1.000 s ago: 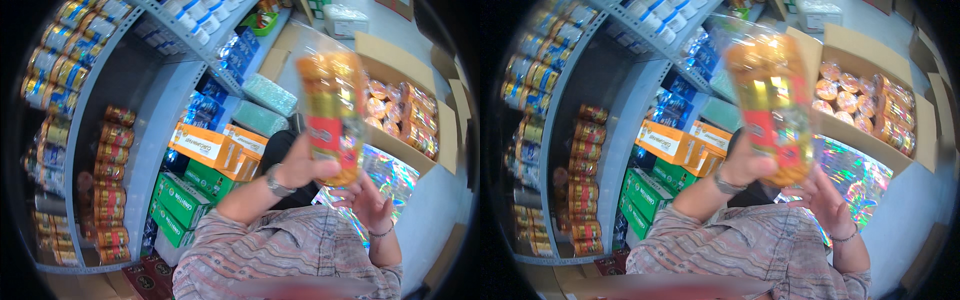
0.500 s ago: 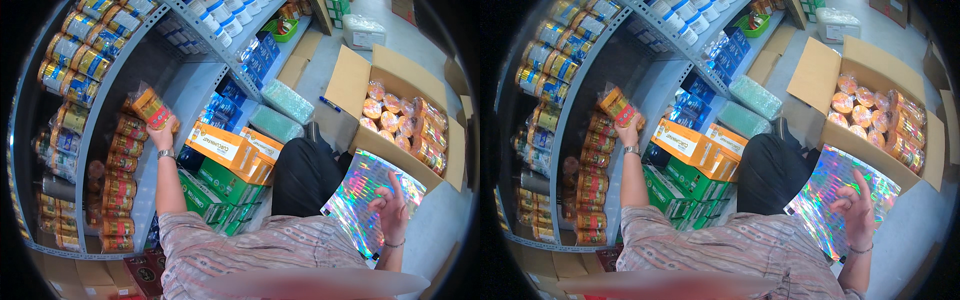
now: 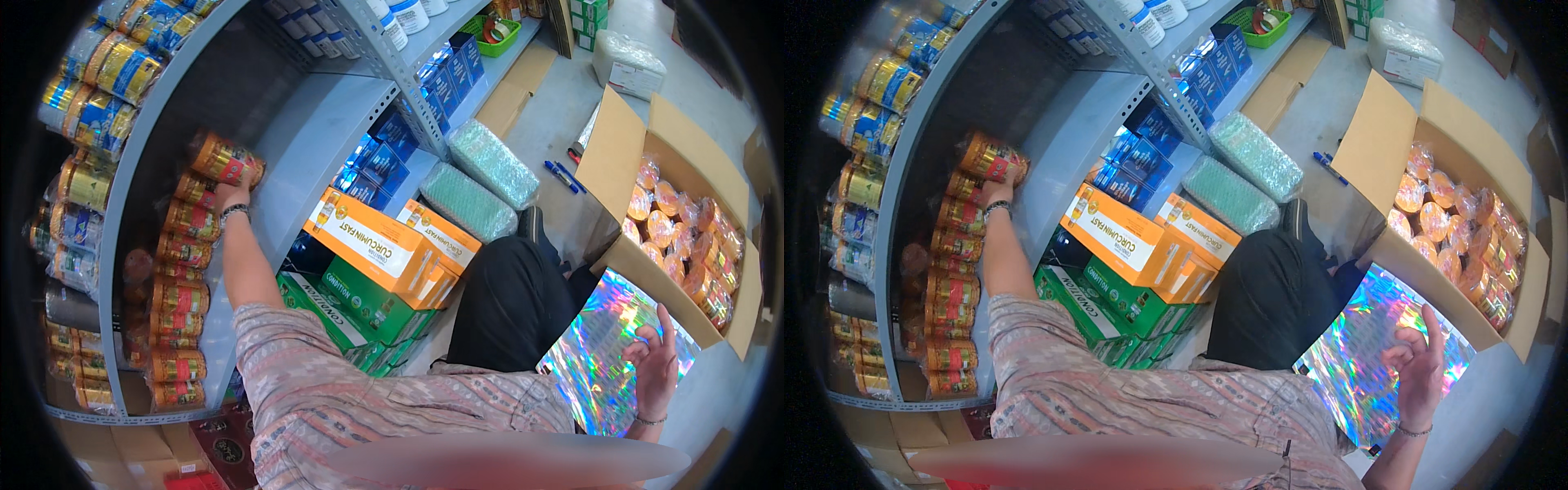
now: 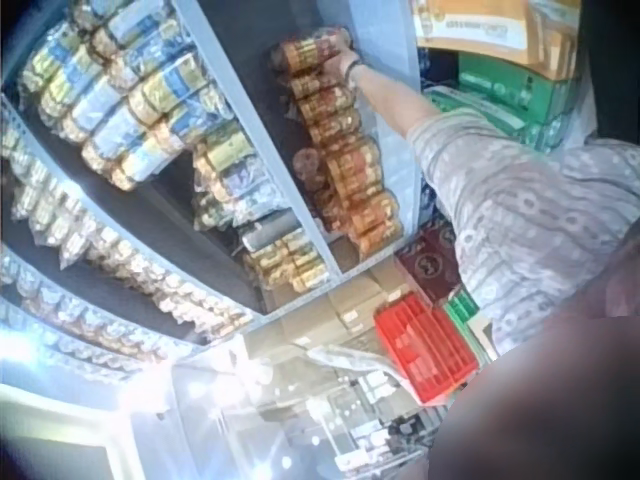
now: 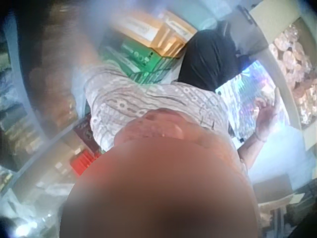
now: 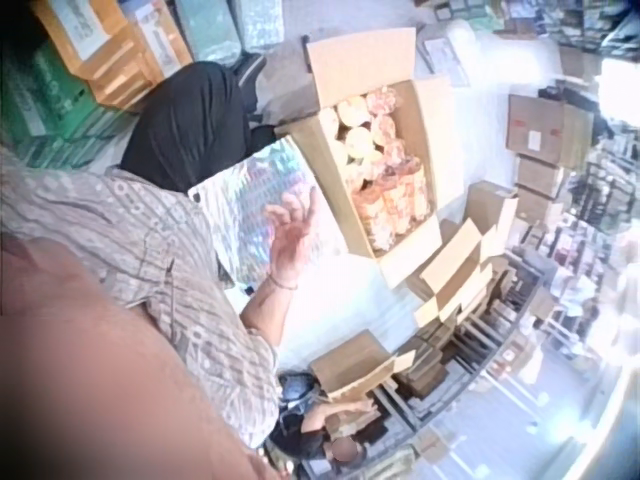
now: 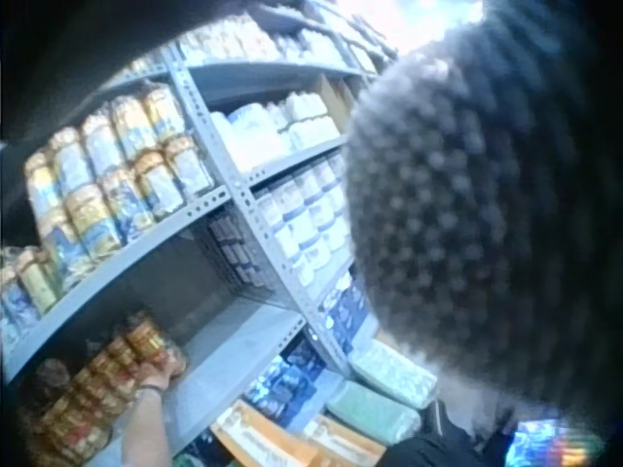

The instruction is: The person sits on the floor and repeatedly picks up cylindrical snack containers from a cardboard box, briefly rotates them, and places them onto a nearby shelf. The person handles the containers one at a time throughout the clip.

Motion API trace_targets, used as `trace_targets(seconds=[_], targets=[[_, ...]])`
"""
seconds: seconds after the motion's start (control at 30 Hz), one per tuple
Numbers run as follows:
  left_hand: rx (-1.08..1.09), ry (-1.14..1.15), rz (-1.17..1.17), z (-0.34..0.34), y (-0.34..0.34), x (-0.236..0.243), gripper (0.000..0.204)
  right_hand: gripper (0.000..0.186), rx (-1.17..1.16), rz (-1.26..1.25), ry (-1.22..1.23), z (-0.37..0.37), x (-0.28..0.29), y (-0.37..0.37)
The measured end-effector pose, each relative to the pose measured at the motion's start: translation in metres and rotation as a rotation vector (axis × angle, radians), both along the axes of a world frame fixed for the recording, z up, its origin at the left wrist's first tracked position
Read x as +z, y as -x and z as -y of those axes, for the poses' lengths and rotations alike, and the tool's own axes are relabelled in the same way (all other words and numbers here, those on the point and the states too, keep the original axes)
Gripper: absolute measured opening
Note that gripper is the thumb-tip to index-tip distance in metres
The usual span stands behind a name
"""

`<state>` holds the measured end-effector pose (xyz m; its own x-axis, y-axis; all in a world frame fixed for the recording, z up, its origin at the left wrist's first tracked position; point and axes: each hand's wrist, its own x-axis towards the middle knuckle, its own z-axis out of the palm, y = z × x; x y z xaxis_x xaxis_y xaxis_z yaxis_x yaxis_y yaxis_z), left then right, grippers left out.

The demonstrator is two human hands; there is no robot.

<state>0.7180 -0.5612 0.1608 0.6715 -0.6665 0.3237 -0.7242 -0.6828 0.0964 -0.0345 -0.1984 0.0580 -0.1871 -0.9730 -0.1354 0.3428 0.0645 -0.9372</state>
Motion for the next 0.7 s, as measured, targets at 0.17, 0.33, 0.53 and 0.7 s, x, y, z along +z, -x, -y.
trace_targets(seconds=[0.17,0.33,0.53,0.7], targets=[[0.074,-0.024,0.073,0.022,0.008,0.014,0.063,0.105,-0.055,-0.034,-0.039,0.008,-0.002,0.004],[-0.237,-0.134,0.206,0.042,0.01,0.004,0.047,0.104,-0.062,-0.046,-0.079,0.014,-0.01,0.009],[-0.163,-0.119,0.152,0.065,0.024,-0.01,0.064,0.099,-0.034,-0.129,-0.01,0.01,-0.006,0.031],[-0.41,-0.066,0.112,0.06,0.108,0.031,0.065,0.079,-0.374,-0.615,-0.051,-0.019,-0.004,0.063]])
